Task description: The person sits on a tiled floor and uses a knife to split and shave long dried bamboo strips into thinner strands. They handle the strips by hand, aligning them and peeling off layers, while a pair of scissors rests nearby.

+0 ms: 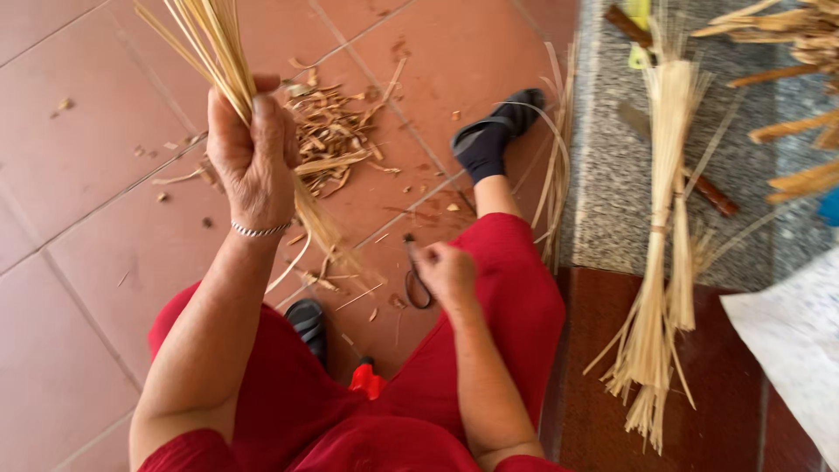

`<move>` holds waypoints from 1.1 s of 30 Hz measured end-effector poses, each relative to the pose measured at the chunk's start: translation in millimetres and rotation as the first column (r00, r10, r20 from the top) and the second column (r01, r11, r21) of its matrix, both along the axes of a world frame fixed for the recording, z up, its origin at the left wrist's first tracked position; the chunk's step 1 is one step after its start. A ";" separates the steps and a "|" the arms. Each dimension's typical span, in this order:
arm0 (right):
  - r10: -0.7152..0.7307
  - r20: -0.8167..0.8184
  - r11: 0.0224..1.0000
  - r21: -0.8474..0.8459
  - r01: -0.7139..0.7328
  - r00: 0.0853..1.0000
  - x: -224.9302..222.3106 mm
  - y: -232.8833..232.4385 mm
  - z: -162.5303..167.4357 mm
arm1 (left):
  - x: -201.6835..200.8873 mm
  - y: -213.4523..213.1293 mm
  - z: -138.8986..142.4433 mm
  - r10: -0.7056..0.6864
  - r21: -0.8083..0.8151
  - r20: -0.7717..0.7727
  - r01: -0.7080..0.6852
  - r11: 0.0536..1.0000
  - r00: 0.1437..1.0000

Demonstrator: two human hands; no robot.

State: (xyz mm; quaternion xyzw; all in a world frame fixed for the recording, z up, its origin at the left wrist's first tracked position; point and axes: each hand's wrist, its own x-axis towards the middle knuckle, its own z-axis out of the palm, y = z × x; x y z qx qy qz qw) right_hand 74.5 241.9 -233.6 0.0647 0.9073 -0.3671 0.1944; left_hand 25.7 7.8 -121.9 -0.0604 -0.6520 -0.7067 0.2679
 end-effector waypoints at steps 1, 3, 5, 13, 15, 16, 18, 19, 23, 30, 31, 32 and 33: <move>-0.029 -0.074 0.996 0.086 0.035 0.997 -1.4 7.2 -2.9 | 0.8 -4.1 2.5 0.019 -0.001 -0.013 -0.019 1.000 1.000; -0.060 -0.544 0.990 -0.137 -0.018 0.837 0.2 13.6 0.7 | 3.6 -9.7 8.3 0.051 -0.002 -0.025 -0.051 0.999 0.998; 0.133 -0.757 0.955 -0.074 -0.287 0.639 7.0 6.5 9.8 | 10.1 -5.0 12.4 0.013 0.102 0.003 -0.013 0.995 1.000; 0.105 -0.239 0.630 -0.735 -0.251 0.965 87.6 -37.1 22.0 | 42.7 17.5 30.7 -0.140 0.369 -0.011 0.134 0.920 0.990; 0.145 0.007 0.637 -0.765 -0.088 0.989 90.5 -20.7 21.0 | 44.2 22.4 33.5 -0.110 0.281 0.032 0.097 0.955 0.993; 0.108 -0.098 0.662 -0.736 -0.145 0.989 91.5 -12.9 21.0 | 47.0 26.1 34.2 -0.090 0.227 0.058 0.074 0.971 0.994; 0.043 -0.320 0.709 -0.657 -0.254 0.946 87.6 -0.6 24.3 | 51.5 34.0 36.0 -0.141 0.122 0.108 0.127 0.984 0.984; 0.040 -0.314 0.717 -0.652 -0.246 0.949 85.7 3.9 25.8 | 51.7 36.8 38.2 -0.163 0.065 0.130 0.156 0.986 0.978; -0.017 -0.364 0.682 -0.686 -0.255 0.931 92.3 20.2 29.6 | 56.4 54.5 44.1 -0.299 0.038 0.152 0.297 0.954 0.942; -0.297 0.092 0.469 -0.853 0.229 0.950 55.6 23.6 44.3 | 44.3 85.7 7.3 -0.286 0.087 0.519 0.283 0.955 0.806; -0.302 0.133 0.425 -0.868 0.258 0.944 51.6 14.5 41.6 | 42.6 84.0 -5.4 -0.259 0.052 0.575 0.281 0.958 0.776; -0.304 0.172 0.380 -0.880 0.285 0.937 45.9 1.9 36.9 | 39.9 81.1 -18.6 -0.230 0.017 0.627 0.281 0.959 0.745; -0.302 0.204 0.335 -0.891 0.305 0.931 36.6 -10.4 30.4 | 37.0 82.7 -31.5 -0.212 -0.002 0.667 0.287 0.958 0.714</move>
